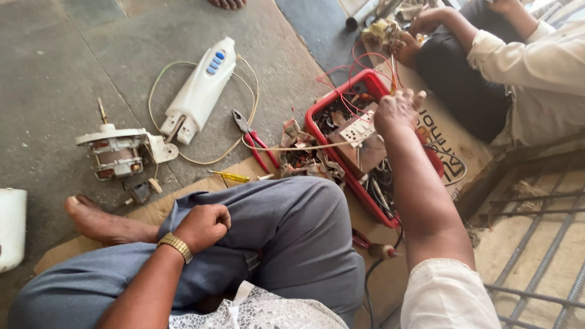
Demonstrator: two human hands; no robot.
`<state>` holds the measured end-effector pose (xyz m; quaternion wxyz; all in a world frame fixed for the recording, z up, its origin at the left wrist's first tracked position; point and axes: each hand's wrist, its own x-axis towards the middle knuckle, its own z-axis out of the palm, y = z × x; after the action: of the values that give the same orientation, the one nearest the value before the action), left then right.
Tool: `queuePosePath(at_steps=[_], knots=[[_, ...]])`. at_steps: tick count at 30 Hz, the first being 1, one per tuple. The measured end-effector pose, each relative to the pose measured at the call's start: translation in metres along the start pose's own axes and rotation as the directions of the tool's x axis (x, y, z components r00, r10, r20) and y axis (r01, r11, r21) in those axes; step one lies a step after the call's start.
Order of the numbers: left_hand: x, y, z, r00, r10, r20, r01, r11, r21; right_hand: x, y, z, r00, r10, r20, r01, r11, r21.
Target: The person disassembles a white cylindrical electrical appliance, removes the motor, and uses a screwdriver and pliers to adjust internal components. They test the motor by connecting wires to a power strip, causing a light bulb to illuminate, then reassemble the appliance.
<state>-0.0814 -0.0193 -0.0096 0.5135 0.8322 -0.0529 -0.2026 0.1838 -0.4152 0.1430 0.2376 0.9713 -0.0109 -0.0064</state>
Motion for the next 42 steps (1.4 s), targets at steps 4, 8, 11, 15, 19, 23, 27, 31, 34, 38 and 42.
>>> queuePosePath(at_steps=[4,8,11,15,19,23,27,31,34,38,42], knots=[[0.001,0.000,0.000,1.000,-0.016,-0.004,0.016,1.000,0.022,0.014,0.007,0.011,0.987,0.032,0.155,-0.034,0.999,0.005],[0.002,0.000,-0.001,1.000,0.026,-0.011,-0.026,1.000,0.003,0.019,0.011,0.009,0.986,0.031,0.164,-0.033,0.999,0.011],[0.001,0.001,-0.001,0.999,0.026,-0.022,-0.025,0.999,0.035,0.024,0.014,0.003,0.992,0.073,0.101,-0.078,0.996,0.049],[0.002,-0.004,0.000,0.996,0.074,-0.046,-0.071,0.996,0.057,0.034,0.022,-0.011,0.986,0.153,-0.069,-0.155,0.988,-0.017],[0.007,-0.018,0.005,0.982,0.164,-0.095,-0.155,0.984,0.093,0.015,0.017,-0.019,0.878,0.153,-0.453,-0.043,0.969,0.244],[0.004,-0.024,0.004,0.980,0.174,-0.096,-0.166,0.982,0.088,-0.023,-0.046,-0.020,0.726,0.131,-0.675,0.402,0.716,0.571],[0.000,-0.013,-0.025,0.879,0.232,-0.416,-0.202,0.972,0.117,-0.050,-0.135,-0.032,0.843,0.070,-0.534,0.496,0.287,0.820],[0.007,-0.017,-0.107,0.673,-0.019,-0.739,-0.004,1.000,-0.029,-0.062,-0.216,-0.048,0.961,-0.177,-0.211,0.235,0.128,0.963],[0.004,-0.041,-0.176,0.557,-0.200,-0.806,0.230,0.970,-0.082,-0.054,-0.273,-0.055,0.945,-0.275,-0.175,0.178,-0.013,0.984],[0.001,-0.067,-0.215,0.447,-0.175,-0.877,0.258,0.964,-0.061,-0.049,-0.328,-0.035,0.958,-0.245,-0.151,0.183,0.116,0.976],[0.020,-0.079,-0.223,0.490,-0.441,-0.752,0.358,0.888,-0.288,-0.051,-0.353,-0.001,0.931,-0.303,-0.204,0.306,0.341,0.889]])
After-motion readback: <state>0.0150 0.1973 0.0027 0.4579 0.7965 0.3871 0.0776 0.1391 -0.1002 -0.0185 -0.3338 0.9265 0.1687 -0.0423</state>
